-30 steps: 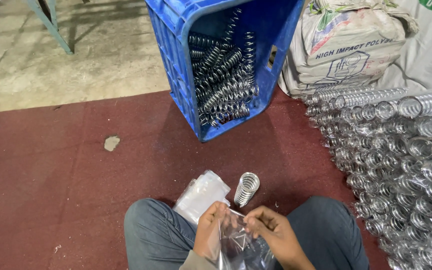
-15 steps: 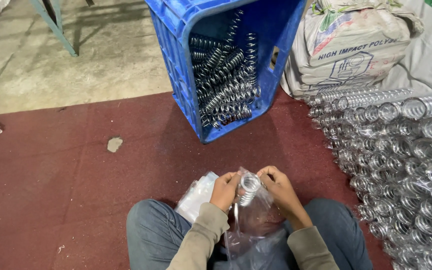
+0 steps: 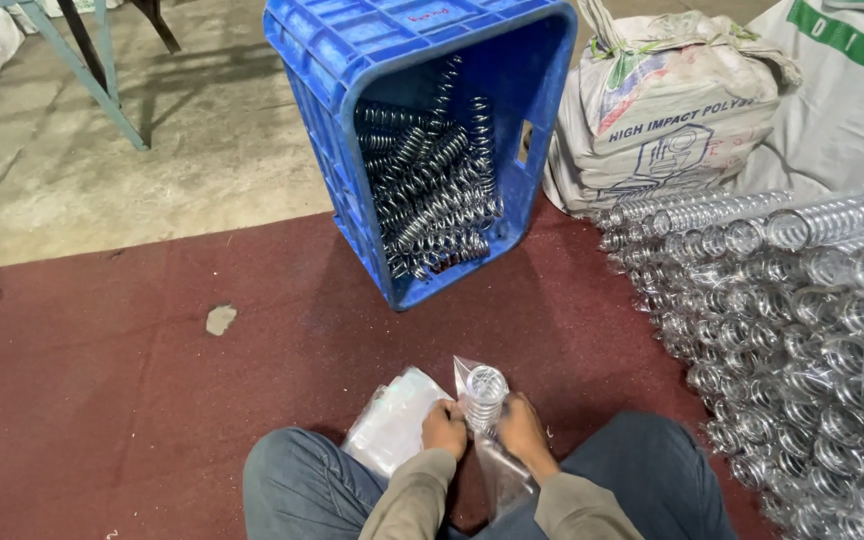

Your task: The person bags metal springs by hand, picking them up individually from a blue crate and the floor, inserting each into a small plastic bag, and placing the bagged items into a pile.

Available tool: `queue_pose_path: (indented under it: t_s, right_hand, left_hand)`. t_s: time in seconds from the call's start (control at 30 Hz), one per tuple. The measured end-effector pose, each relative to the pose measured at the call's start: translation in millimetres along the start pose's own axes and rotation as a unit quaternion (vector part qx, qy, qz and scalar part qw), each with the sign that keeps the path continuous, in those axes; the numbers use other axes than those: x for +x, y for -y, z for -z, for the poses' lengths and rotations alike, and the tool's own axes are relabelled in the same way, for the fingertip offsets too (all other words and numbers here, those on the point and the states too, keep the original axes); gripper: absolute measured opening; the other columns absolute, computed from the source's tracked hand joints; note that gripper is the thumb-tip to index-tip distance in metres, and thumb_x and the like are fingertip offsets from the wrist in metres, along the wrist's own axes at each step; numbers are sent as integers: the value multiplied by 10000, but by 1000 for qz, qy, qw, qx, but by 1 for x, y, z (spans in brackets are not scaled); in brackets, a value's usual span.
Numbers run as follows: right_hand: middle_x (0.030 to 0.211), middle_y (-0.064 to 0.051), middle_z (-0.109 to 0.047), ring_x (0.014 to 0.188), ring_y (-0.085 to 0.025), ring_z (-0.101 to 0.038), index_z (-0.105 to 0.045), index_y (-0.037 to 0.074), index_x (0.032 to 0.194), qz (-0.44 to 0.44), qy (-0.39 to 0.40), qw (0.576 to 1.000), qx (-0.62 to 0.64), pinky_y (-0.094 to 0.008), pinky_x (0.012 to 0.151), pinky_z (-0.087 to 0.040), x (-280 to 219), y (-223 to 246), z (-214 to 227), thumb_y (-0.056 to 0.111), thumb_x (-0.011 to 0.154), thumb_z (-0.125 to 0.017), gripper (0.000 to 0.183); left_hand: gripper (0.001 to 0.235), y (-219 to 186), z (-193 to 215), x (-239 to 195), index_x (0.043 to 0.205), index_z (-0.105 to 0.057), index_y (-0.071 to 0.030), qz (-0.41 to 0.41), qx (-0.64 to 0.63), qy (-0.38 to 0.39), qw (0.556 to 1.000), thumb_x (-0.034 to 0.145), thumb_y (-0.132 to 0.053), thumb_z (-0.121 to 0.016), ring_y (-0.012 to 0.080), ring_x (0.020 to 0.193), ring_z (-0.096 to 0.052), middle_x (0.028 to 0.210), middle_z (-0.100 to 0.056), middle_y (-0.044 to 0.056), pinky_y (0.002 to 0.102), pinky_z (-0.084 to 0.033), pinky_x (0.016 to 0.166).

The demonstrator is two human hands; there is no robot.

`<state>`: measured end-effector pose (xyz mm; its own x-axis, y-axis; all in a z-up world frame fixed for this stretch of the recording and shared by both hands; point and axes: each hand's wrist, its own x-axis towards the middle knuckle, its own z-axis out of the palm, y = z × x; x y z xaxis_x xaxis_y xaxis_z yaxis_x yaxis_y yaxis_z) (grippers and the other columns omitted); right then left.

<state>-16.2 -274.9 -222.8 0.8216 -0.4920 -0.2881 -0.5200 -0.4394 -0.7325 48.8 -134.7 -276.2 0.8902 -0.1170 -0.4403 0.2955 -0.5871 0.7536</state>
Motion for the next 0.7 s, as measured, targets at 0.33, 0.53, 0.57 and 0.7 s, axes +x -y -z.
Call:
queue_pose_path:
  t_s: [0.33,0.53,0.57,0.7]
  right_hand:
    - [1214,0,-746,1055,-187,-733,-689,198,1209,59,10,997,52,-313,879,-531,-85,62,50,150,875,-636,342]
    - [1132,-61,-806,1059,-192,-800,-678,117,1198,96,67,989,85,-299,899,-598,-75,42,36,-1,852,-604,372]
    - [1137,-48,-793,1053,-176,-769,-694,131,1153,75,73,992,70,-309,888,-575,-80,50,41,39,874,-635,299]
    - [1030,-36,-817,924,-157,-774,-724,105,1030,46,72,996,33,-326,795,-586,-72,45,37,85,888,-690,147]
  left_hand:
    - [636,-50,45,-101,1322,-549,-183,-276,-134,34,951,728,39,-504,277,1213,-629,1306,-669,73,386,-463,1036]
    - [578,-15,16,-63,1356,-529,-114,-353,-124,39,926,798,-57,-667,300,1260,-586,1326,-600,138,384,-432,1076]
    - [555,-20,20,-66,1371,-543,-140,-329,-98,45,938,832,-110,-669,309,1280,-581,1363,-602,130,405,-446,1069]
    - [566,-35,30,-77,1405,-537,-180,-264,-66,51,961,856,-135,-668,306,1278,-602,1396,-620,86,408,-476,1041]
